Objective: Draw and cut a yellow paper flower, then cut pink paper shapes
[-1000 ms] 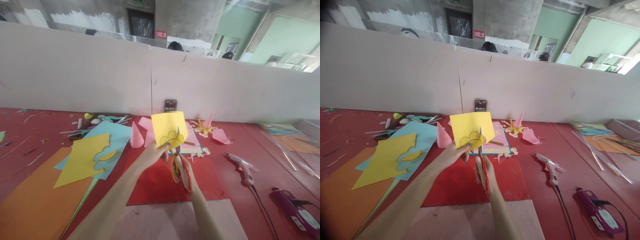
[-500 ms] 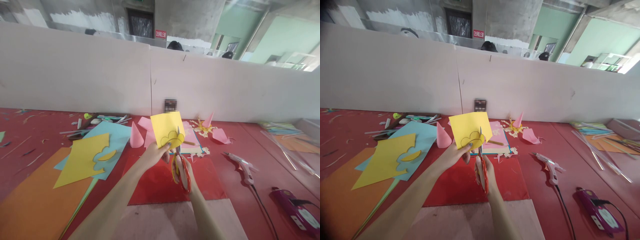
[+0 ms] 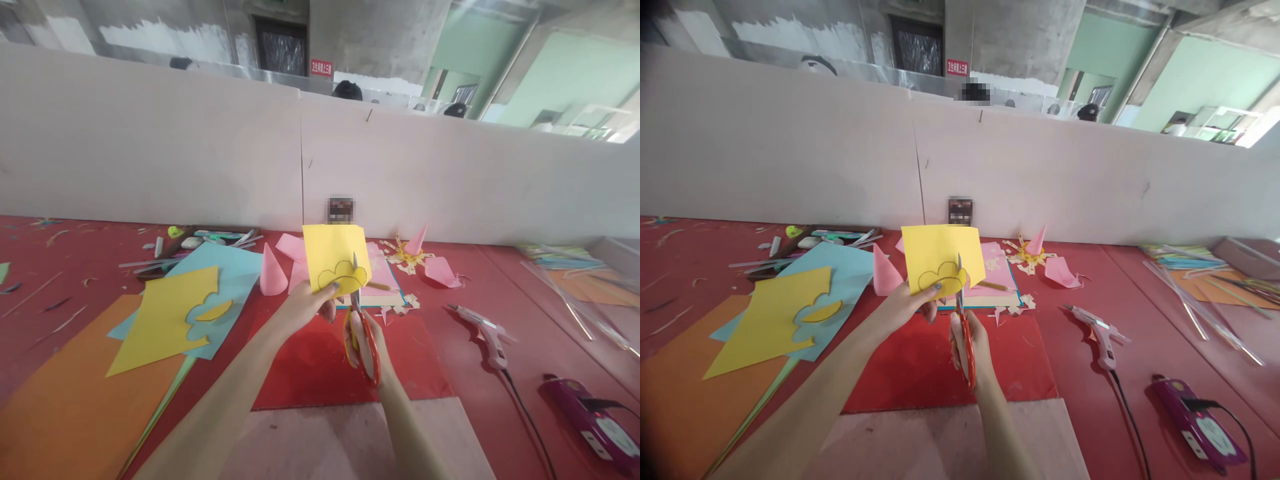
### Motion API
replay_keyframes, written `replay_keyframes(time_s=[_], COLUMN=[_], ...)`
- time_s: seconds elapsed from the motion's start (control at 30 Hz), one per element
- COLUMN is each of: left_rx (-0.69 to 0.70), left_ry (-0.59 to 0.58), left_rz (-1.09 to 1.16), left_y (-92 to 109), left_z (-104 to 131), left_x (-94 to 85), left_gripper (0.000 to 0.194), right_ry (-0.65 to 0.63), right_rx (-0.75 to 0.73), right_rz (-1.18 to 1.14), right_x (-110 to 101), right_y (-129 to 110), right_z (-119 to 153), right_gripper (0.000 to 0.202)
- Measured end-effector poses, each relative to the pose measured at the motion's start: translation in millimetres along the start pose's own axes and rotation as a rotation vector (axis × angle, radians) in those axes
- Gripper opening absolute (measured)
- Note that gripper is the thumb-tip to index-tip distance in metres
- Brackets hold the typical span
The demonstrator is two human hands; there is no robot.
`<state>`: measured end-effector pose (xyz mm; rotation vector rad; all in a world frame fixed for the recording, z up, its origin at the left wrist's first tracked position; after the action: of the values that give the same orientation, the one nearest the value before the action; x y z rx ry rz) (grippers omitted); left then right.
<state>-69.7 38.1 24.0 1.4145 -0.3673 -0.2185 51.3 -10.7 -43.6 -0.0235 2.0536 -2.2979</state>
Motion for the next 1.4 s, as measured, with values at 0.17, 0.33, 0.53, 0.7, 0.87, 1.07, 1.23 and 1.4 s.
replay_keyframes(time_s=[0.17, 0.33, 0.53, 0.7, 0.87, 1.07, 1.23, 1.4], left_rx=[0.006, 0.022, 0.004, 0.008, 0.01, 0.005, 0.013, 0.027], left_ry=[0.013, 0.039, 0.072, 0.096, 0.105, 0.155, 0.224, 0.279], left_rz=[0.007, 0.011, -0.016, -0.015, -0.004, 0.017, 0.047, 0.067], left_y=[-2, -3, -1, -1, 4, 8, 9, 12], left_z=[-1, -2, -1, -2, 0, 0, 0, 1], left_x=[-1.0, -3.5, -9.3, -15.7, -15.2, -16.3, -19.3, -19.2], left_gripper=[0.035, 0.037, 0.037, 0.038, 0.034, 0.03, 0.028, 0.026], right_ry=[0.002, 0.0, -0.006, -0.002, 0.01, 0.003, -0.009, -0.011], right_rx=[0.004, 0.001, -0.001, -0.007, 0.001, 0.001, 0.002, 0.015], right_rz=[-0.002, 0.001, 0.013, 0.031, 0.041, 0.041, 0.043, 0.04], right_x=[0, 0, -1, 0, 1, 1, 1, 1], right_y=[3, 3, 4, 4, 5, 7, 7, 5], right_z=[0, -1, 0, 0, 0, -1, 0, 1], right_gripper=[0.04, 0.041, 0.041, 0.041, 0.041, 0.042, 0.042, 0.042])
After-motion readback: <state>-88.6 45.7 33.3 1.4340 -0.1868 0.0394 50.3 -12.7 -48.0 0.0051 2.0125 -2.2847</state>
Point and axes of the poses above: each hand's wrist, its own z-axis away from the middle knuckle, its own x-axis out of the palm, y = z × x, the point moved 4 cm from there along -z, towards the middle knuckle, and after that the axes turned 14 degrees about z, right-handed, at the moved point
